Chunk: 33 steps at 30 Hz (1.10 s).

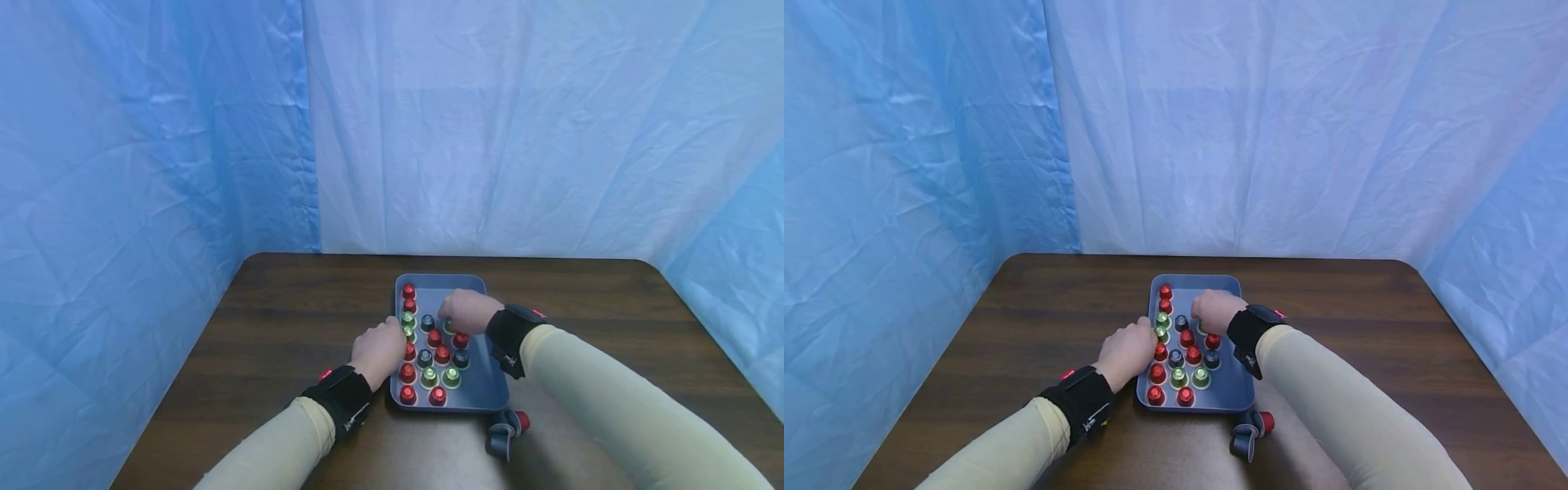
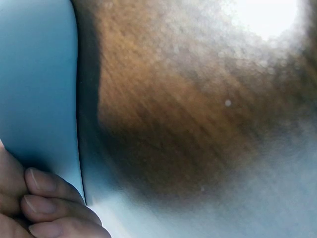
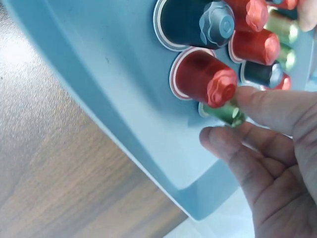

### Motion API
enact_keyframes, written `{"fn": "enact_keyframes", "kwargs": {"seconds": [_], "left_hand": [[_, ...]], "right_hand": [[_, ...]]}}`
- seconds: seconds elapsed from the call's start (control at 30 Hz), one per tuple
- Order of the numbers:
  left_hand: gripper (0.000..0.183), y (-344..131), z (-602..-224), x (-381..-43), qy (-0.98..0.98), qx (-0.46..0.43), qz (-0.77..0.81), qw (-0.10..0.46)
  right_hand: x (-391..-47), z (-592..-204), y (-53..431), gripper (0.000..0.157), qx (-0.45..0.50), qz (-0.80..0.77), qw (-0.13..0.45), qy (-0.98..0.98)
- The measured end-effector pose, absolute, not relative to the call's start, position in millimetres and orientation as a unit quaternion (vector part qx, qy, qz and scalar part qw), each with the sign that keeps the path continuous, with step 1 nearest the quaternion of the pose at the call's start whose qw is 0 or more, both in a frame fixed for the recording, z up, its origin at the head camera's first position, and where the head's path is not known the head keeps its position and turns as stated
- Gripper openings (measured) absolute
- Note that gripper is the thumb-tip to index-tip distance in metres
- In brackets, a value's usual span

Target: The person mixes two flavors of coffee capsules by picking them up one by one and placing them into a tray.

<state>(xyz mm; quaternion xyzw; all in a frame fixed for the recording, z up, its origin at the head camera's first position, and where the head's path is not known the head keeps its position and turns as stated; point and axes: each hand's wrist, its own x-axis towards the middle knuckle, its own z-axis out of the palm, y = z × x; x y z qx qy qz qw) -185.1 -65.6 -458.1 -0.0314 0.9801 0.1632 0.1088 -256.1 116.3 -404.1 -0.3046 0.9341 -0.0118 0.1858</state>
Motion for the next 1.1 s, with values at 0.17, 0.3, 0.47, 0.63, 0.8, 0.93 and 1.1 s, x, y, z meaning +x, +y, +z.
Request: {"fn": "enact_keyframes", "kwargs": {"seconds": [0.17, 0.3, 0.47, 0.63, 0.8, 0.93, 1.1], "left_hand": [[0.036, -65.0, -459.5, -185.5, 0.981, -0.029, 0.16, 0.104], [0.038, -64.8, -460.0, -185.9, 0.981, -0.03, 0.162, 0.104], [0.039, -64.9, -459.4, -185.2, 0.979, -0.036, 0.167, 0.108], [0.037, -64.7, -458.8, -184.6, 0.979, -0.039, 0.17, 0.108], [0.037, -63.7, -458.9, -184.9, 0.979, -0.041, 0.169, 0.107], [0.037, -62.8, -458.8, -184.7, 0.98, -0.039, 0.164, 0.106], [0.04, -62.1, -459.2, -184.7, 0.981, -0.042, 0.155, 0.108]], "right_hand": [[-251.3, -395.2, 119.6, 0.033, -0.289, -0.022, 0.187, 0.939], [-249.4, -391.0, 122.8, 0.033, -0.293, -0.021, 0.183, 0.938], [-244.0, -381.5, 125.4, 0.042, -0.296, -0.022, 0.19, 0.936], [-236.3, -371.0, 130.7, 0.049, -0.312, -0.021, 0.167, 0.935], [-229.9, -363.2, 139.5, 0.053, -0.324, -0.02, 0.142, 0.935], [-224.8, -360.4, 149.1, 0.057, -0.335, -0.024, 0.12, 0.934], [-217.8, -360.7, 160.9, 0.063, -0.338, -0.036, 0.095, 0.936]]}}
